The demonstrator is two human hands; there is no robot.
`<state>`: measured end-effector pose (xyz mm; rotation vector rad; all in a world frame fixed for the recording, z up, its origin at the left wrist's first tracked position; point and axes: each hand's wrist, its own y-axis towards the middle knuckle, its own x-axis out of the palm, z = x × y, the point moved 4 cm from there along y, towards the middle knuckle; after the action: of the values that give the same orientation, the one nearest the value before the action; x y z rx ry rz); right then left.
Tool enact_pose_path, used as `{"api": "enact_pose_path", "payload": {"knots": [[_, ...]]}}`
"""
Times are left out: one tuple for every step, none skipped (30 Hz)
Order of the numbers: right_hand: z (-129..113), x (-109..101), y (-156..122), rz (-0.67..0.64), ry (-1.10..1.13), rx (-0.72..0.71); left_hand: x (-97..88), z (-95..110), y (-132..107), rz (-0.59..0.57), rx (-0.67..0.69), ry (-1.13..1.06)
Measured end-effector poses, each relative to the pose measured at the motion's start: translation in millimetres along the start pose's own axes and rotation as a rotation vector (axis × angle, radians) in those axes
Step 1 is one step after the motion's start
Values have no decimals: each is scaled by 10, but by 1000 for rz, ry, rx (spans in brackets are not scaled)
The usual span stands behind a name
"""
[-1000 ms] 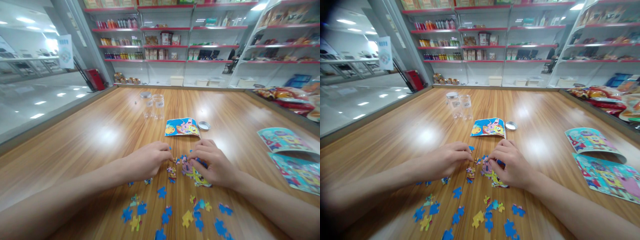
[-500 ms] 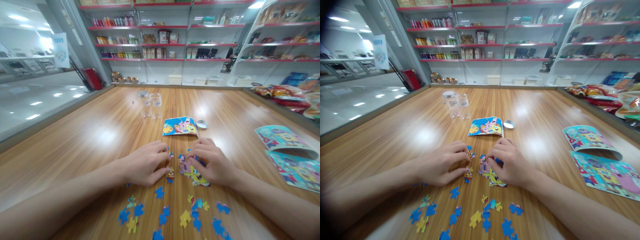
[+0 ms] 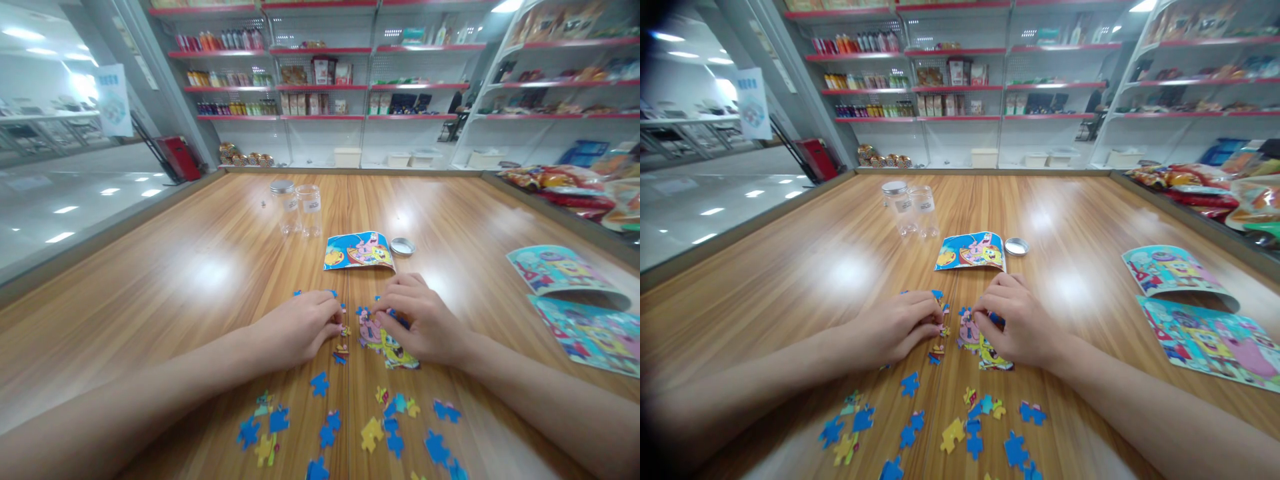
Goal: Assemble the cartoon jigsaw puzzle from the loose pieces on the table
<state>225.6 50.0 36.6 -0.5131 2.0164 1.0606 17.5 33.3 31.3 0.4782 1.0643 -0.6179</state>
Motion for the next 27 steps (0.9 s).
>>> {"api": "enact_pose_path", "payload": {"knots": [[-2, 4, 3, 0, -3, -1, 18, 9, 2, 8, -7, 2], [-4, 8, 6, -1, -6, -1, 38, 20, 4, 17, -10, 7], [-5, 13, 9, -1, -8, 1, 60, 30, 7, 26, -10, 15], [-6, 19, 13, -3, -9, 5, 82, 39, 12, 37, -12, 24], [-5, 25, 16, -6, -10, 8, 102, 46, 17, 48, -15, 34], [-4, 31, 19, -9, -11, 13, 121, 51, 22, 60, -18, 46], [-2, 36, 21, -11, -12, 17, 135, 54, 28, 75, -21, 56], [-1, 40, 23, -11, -12, 19, 144, 58, 33, 92, -20, 64], [0, 42, 25, -11, -12, 19, 150, 61, 37, 106, -16, 69], [0, 44, 26, -13, -10, 19, 153, 63, 41, 114, -13, 71], [0, 43, 27, -14, -10, 20, 155, 63, 43, 117, -13, 70], [0, 44, 26, -18, -10, 22, 154, 62, 45, 116, -15, 66], [0, 44, 24, -25, -9, 25, 152, 60, 46, 111, -20, 60], [1, 46, 21, -33, -9, 29, 148, 58, 46, 106, -25, 53], [2, 49, 17, -42, -7, 31, 144, 56, 46, 102, -31, 46], [2, 54, 12, -53, -7, 30, 139, 53, 46, 100, -37, 41], [3, 60, 7, -64, -6, 30, 135, 50, 46, 99, -43, 38], [5, 67, 3, -74, -6, 30, 133, 47, 46, 97, -49, 36], [7, 75, -1, -84, -4, 31, 132, 43, 46, 98, -52, 35], [9, 82, -3, -93, -2, 33, 131, 39, 46, 100, -54, 33], [10, 88, -4, -101, 2, 36, 131, 35, 45, 103, -55, 33], [11, 92, -3, -108, 6, 38, 131, 31, 44, 106, -55, 32], [10, 94, -2, -112, 12, 39, 132, 26, 42, 108, -56, 32], [7, 93, 1, -113, 17, 37, 133, 22, 40, 110, -56, 30], [4, 91, 4, -112, 22, 35, 134, 19, 37, 110, -57, 28], [1, 88, 6, -109, 26, 33, 134, 16, 35, 110, -57, 27], [-3, 84, 9, -108, 28, 30, 134, 14, 32, 113, -58, 24]]}}
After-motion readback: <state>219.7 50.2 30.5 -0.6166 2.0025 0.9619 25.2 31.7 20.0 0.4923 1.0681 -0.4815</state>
